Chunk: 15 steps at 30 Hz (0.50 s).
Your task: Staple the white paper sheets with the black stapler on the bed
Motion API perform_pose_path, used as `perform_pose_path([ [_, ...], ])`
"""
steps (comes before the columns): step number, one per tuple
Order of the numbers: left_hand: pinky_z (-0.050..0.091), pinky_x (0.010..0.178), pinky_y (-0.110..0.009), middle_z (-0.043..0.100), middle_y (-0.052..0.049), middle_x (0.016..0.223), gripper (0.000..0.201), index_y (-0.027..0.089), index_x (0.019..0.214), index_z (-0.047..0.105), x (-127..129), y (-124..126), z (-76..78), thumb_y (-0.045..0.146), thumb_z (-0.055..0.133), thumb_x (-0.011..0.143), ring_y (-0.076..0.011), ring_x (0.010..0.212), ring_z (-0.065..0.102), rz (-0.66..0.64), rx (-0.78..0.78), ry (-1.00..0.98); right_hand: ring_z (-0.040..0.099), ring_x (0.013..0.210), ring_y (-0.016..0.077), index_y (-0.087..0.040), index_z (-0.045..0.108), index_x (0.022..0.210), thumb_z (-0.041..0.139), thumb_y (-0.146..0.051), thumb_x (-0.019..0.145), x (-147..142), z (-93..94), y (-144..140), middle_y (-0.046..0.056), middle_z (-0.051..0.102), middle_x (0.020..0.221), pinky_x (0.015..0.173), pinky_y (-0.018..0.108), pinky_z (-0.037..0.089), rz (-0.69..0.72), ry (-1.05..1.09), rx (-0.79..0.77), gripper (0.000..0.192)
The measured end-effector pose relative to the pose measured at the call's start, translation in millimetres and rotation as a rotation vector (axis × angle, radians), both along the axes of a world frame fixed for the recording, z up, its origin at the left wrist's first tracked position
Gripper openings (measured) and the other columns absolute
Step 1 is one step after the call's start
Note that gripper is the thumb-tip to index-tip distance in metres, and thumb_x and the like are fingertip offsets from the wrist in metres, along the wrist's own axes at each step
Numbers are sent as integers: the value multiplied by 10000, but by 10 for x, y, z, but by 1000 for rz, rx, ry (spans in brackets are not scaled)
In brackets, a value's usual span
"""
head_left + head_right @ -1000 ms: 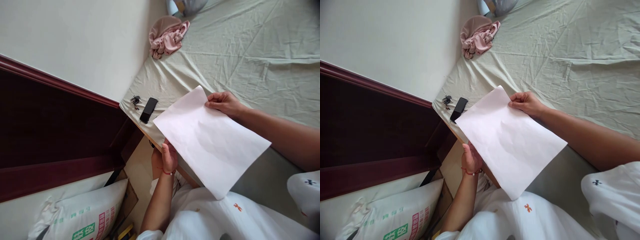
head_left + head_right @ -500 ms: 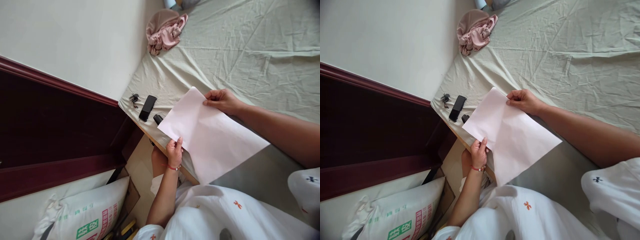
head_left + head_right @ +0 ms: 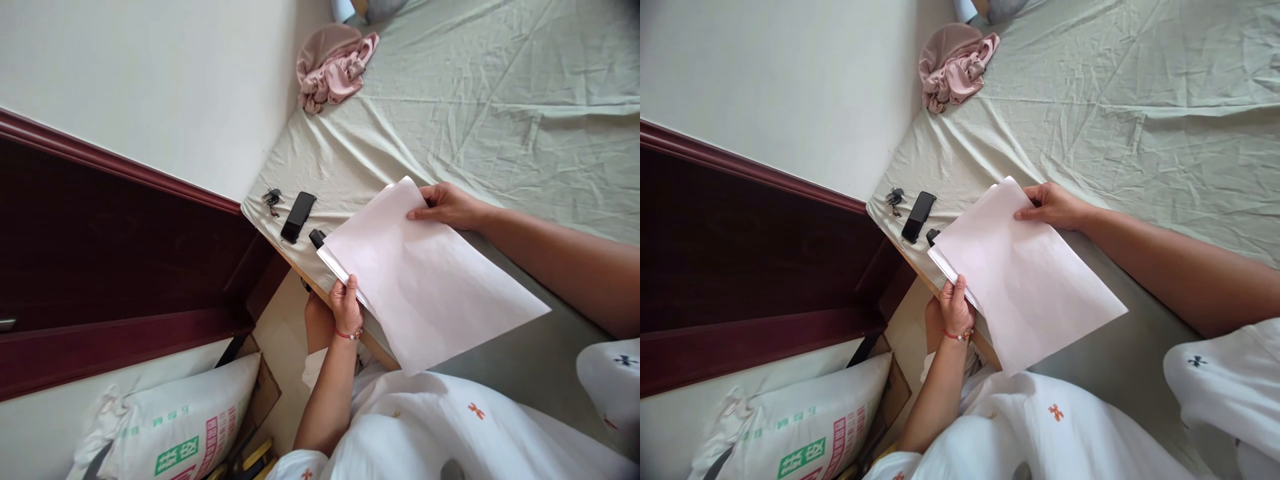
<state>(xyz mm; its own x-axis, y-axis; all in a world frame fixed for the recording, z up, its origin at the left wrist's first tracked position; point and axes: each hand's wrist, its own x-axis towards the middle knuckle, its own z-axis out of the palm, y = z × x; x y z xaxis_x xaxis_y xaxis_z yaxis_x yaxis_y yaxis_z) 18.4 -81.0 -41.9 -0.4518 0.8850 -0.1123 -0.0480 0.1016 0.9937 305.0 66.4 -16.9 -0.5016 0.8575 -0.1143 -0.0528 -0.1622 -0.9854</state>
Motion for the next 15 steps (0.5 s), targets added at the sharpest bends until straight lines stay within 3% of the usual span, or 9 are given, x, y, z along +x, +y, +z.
perform_pose_path([
  [4,554,887,-302,730,3,788,390,196,764,728,1,5,6,560,868,749,-179,852,696,46,37,-81,778,825,258,-200,820,1095,921,-520,733,13,-16,13,76,825,1013,717,378,639,-5,-29,-2,493],
  [9,546,1021,-354,819,-46,989,443,206,933,809,-19,23,3,621,837,781,-226,1020,738,-5,27,-10,787,870,282,-194,818,1119,908,-476,758,8,-48,19,78,825,1024,759,404,648,-15,-32,3,467],
  [15,570,956,-338,819,-39,945,485,203,871,794,-18,30,-17,659,865,725,-219,979,745,62,16,-4,788,925,309,-190,802,1142,929,-429,725,-8,-52,21,80,823,999,805,437,650,-19,37,-2,498],
])
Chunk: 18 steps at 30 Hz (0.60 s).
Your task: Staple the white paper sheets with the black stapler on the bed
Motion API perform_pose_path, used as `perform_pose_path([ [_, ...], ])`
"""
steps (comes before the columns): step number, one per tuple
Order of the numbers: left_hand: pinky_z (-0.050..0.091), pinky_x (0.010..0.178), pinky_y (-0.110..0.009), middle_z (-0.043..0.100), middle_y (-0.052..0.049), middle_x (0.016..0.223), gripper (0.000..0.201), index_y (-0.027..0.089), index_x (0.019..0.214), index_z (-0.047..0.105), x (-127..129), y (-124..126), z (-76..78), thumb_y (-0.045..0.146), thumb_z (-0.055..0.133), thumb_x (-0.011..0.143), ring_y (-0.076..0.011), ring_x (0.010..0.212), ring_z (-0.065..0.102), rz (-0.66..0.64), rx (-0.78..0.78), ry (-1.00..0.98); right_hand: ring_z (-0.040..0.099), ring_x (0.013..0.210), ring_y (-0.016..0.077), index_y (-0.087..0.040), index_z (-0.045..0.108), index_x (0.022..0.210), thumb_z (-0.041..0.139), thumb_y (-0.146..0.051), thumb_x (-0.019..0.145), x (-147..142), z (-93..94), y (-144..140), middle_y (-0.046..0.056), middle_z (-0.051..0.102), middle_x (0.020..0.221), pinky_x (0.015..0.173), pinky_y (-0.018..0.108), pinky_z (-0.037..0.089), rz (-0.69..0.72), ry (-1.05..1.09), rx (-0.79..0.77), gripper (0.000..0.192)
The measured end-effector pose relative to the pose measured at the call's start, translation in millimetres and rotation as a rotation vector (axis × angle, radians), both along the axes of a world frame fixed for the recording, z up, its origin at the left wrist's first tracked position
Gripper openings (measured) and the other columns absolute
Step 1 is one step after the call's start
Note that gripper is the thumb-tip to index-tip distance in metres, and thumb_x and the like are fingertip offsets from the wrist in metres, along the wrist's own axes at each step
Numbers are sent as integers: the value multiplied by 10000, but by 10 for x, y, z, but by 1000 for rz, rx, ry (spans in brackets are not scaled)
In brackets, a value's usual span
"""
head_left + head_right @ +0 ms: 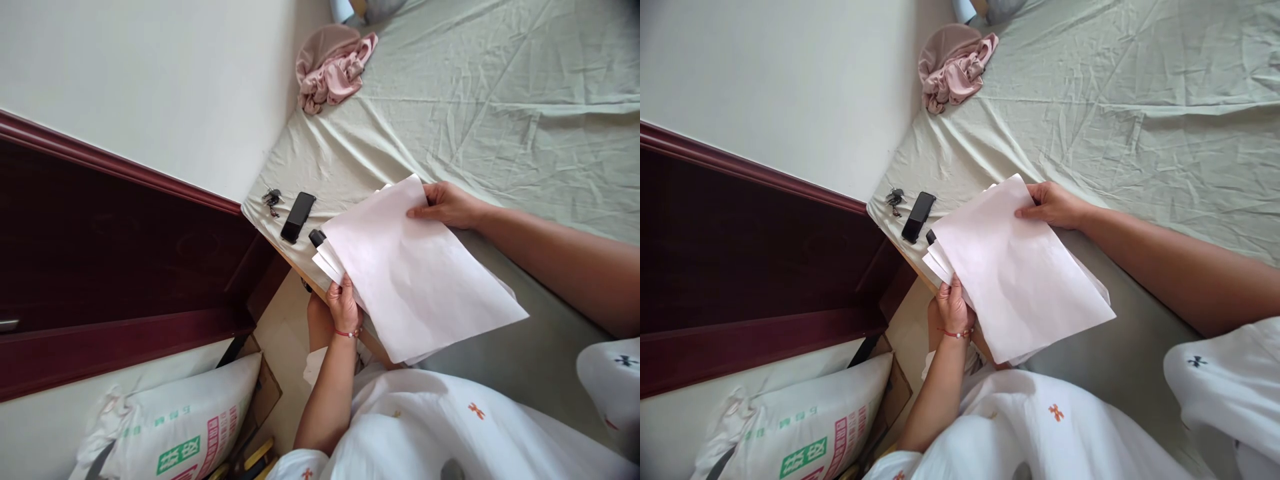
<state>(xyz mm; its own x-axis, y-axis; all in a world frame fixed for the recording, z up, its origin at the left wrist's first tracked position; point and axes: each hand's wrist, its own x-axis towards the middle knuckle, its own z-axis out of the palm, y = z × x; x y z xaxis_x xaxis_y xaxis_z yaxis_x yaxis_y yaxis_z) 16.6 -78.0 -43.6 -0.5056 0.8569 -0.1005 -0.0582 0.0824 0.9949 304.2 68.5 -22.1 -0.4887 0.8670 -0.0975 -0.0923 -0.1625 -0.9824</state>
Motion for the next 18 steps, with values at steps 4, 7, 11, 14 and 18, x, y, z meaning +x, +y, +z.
perform_pose_path([
  [4,572,919,-324,799,-41,893,499,183,851,790,52,2,64,674,820,771,-211,937,736,57,-5,14,788,914,327,-182,805,1114,943,-427,701,-1,22,-1,93,819,974,807,465,650,-11,-17,-24,500],
  [7,573,939,-337,807,-54,943,499,181,923,801,70,7,64,656,822,775,-230,994,745,75,-7,-14,787,920,331,-199,813,1101,938,-422,707,3,14,4,87,821,980,810,469,654,-10,-31,-28,469],
  [11,571,990,-347,823,-68,1059,530,199,1033,812,66,11,37,650,846,756,-247,1096,750,62,-1,-86,787,923,322,-198,813,1120,922,-439,724,3,-13,7,84,822,986,807,447,655,5,-27,-28,476],
  [14,565,1033,-350,829,-82,1115,554,200,1059,819,59,5,58,671,837,768,-256,1151,747,30,-9,-58,784,931,304,-202,803,1165,904,-451,746,-4,-28,5,76,822,1003,798,420,653,-5,-41,11,498],
  [18,550,1091,-380,829,-96,1158,579,200,1076,824,54,-2,102,688,839,763,-279,1206,738,23,-19,-15,780,948,291,-204,788,1216,896,-445,753,-21,-44,5,66,821,1043,796,394,649,-42,-73,68,533],
])
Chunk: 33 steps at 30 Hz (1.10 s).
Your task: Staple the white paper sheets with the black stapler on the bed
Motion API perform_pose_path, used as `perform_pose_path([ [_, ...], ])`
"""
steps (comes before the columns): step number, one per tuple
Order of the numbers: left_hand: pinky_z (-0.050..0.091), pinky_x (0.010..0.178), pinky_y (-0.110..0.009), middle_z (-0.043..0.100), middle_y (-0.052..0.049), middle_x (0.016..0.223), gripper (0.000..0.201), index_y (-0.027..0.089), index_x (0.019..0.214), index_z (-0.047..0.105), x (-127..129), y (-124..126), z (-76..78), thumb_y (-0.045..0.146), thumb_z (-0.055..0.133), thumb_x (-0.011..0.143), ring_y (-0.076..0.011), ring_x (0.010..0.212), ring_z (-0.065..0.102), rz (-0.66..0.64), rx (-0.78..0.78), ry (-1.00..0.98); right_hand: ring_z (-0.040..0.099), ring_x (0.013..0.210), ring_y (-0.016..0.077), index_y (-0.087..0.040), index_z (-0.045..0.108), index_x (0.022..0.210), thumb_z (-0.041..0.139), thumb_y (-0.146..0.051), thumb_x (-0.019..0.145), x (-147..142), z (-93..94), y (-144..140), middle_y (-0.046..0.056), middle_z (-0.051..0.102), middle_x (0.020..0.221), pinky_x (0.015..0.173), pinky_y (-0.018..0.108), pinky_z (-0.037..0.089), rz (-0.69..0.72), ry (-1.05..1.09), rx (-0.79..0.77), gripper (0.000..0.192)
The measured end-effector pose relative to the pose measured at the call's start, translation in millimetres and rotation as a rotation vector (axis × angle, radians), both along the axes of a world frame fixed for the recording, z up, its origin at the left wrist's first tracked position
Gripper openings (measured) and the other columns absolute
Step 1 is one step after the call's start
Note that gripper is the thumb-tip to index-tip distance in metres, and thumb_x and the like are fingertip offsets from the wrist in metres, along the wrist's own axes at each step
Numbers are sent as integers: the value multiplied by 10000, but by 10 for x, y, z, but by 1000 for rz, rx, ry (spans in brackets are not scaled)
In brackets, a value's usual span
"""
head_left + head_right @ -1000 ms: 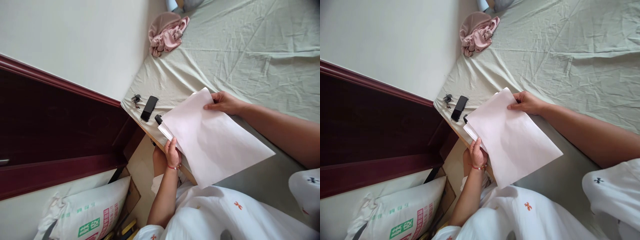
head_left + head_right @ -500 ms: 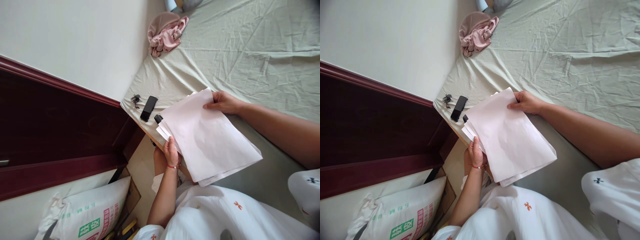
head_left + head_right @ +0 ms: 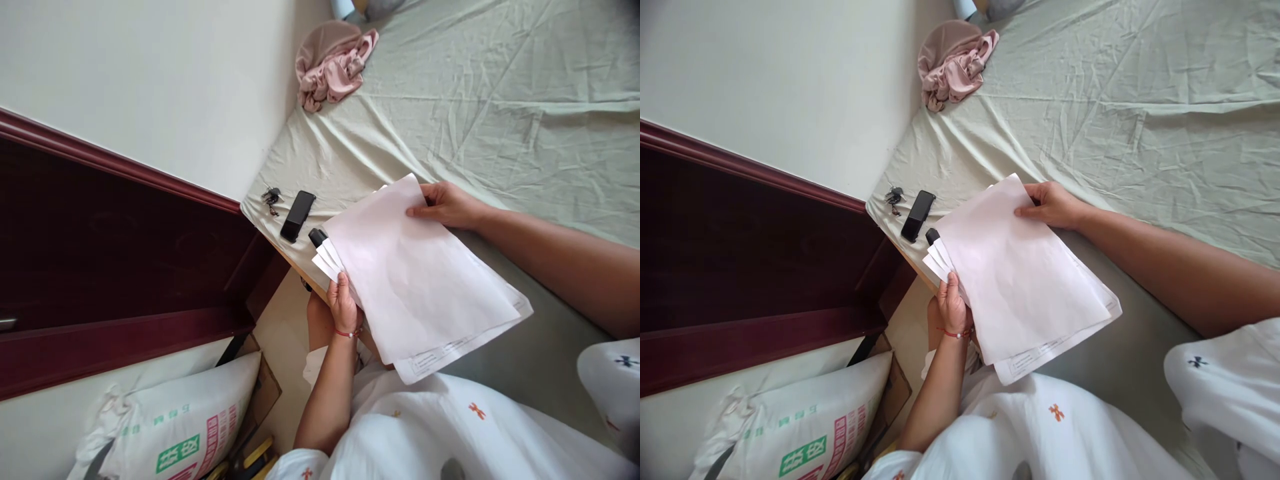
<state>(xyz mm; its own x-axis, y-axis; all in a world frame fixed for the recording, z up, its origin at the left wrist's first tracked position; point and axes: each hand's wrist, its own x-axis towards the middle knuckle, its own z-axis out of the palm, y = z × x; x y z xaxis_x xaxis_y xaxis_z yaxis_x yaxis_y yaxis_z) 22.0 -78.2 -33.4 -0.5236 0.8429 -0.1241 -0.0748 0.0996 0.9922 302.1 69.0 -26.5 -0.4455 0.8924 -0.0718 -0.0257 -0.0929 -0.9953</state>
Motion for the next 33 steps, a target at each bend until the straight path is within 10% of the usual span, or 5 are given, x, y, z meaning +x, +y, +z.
perform_pose_path([
  [33,480,1183,-407,799,-102,1221,527,192,1173,797,-106,-40,-118,630,762,881,-295,1329,670,-91,-15,-16,789,899,289,-211,816,1096,911,-485,762,-1,56,-33,61,820,960,742,390,670,-61,71,-82,443],
])
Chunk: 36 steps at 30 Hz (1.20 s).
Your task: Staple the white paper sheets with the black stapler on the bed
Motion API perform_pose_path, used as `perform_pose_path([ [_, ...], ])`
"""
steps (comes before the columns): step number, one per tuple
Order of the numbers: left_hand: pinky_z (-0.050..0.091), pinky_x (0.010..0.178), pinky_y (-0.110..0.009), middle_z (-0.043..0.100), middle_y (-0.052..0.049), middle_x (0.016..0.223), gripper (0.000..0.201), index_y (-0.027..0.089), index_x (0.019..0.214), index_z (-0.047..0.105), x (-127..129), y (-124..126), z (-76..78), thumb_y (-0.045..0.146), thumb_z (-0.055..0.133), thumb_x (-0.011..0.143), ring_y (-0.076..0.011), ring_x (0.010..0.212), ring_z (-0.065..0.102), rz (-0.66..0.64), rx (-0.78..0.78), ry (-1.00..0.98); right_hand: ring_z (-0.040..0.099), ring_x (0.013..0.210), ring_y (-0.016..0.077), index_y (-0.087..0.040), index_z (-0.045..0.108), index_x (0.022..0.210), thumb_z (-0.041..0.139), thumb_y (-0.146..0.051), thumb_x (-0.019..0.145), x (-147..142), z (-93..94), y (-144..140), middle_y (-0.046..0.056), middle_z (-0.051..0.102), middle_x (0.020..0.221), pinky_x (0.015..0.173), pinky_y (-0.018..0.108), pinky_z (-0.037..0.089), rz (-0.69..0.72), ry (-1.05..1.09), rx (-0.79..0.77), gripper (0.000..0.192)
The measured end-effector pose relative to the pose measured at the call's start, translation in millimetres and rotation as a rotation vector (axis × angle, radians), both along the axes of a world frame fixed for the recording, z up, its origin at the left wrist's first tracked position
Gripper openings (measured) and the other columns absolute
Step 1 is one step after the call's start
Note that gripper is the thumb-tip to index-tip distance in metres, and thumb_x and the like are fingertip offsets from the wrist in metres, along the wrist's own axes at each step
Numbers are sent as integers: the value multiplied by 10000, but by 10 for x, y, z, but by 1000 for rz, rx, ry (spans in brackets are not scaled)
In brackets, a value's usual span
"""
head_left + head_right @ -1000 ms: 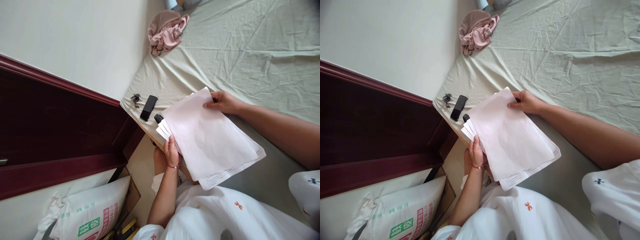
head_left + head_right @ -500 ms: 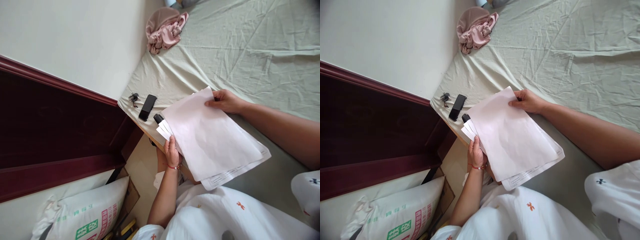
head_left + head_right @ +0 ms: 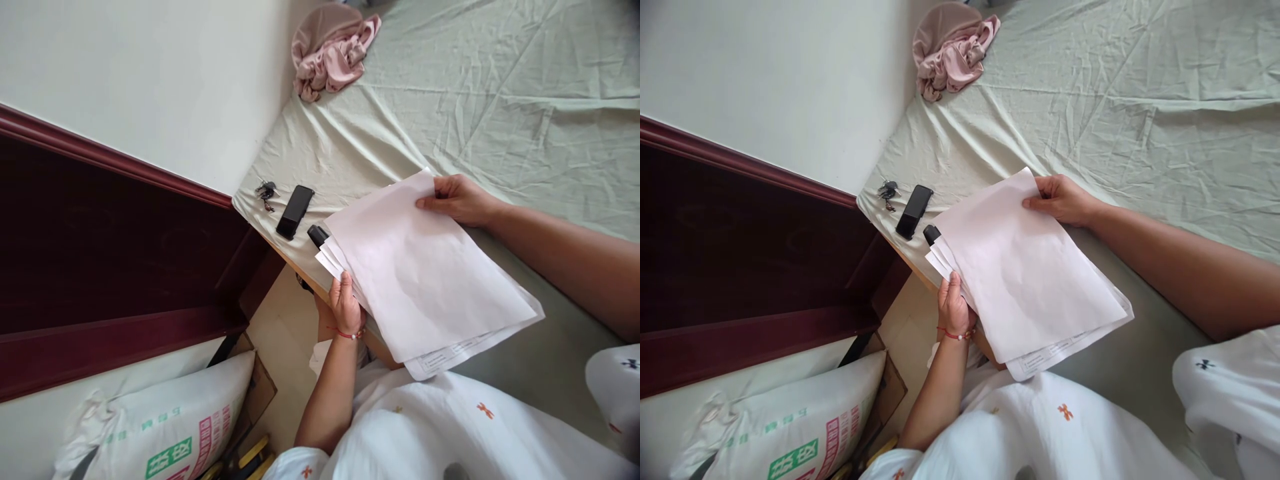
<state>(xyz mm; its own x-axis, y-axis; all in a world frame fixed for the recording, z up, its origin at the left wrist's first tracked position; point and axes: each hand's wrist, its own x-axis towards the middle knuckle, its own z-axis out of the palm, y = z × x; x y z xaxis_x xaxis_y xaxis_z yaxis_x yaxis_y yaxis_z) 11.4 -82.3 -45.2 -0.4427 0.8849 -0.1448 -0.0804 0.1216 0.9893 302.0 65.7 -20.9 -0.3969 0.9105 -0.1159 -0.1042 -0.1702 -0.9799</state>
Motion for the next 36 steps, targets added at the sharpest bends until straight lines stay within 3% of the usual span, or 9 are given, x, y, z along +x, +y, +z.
perform_pose_path([
  [10,485,1180,-389,783,-97,1297,508,199,1202,788,31,-7,31,616,730,918,-285,1348,660,-27,16,4,788,873,283,-218,814,1031,921,-472,741,-9,41,-17,63,815,926,725,392,669,-11,-2,-34,400],
  [16,483,1175,-357,807,-84,1234,470,204,1117,818,60,4,82,615,757,898,-264,1295,690,-16,30,26,786,902,298,-250,816,1032,914,-504,742,-8,57,-20,54,816,931,731,406,677,1,-37,-13,399],
  [23,466,1195,-362,798,-88,1262,513,205,1187,802,65,-6,74,628,744,903,-271,1339,663,19,22,30,780,921,288,-245,805,1128,891,-490,773,-7,11,-13,54,817,992,725,388,668,-26,-66,43,440],
  [29,419,1238,-361,715,-76,1437,451,255,1376,710,78,-14,71,487,679,991,-254,1415,609,-22,87,53,781,960,304,-247,811,1119,897,-499,763,-13,41,-20,57,817,1009,773,409,675,-16,-39,12,445],
  [36,494,1138,-354,722,-84,1362,472,262,1371,641,81,1,24,496,692,964,-237,1269,676,5,89,69,772,1025,313,-262,823,1106,925,-524,724,-15,34,-14,50,817,1021,846,436,679,-61,-39,7,475],
])
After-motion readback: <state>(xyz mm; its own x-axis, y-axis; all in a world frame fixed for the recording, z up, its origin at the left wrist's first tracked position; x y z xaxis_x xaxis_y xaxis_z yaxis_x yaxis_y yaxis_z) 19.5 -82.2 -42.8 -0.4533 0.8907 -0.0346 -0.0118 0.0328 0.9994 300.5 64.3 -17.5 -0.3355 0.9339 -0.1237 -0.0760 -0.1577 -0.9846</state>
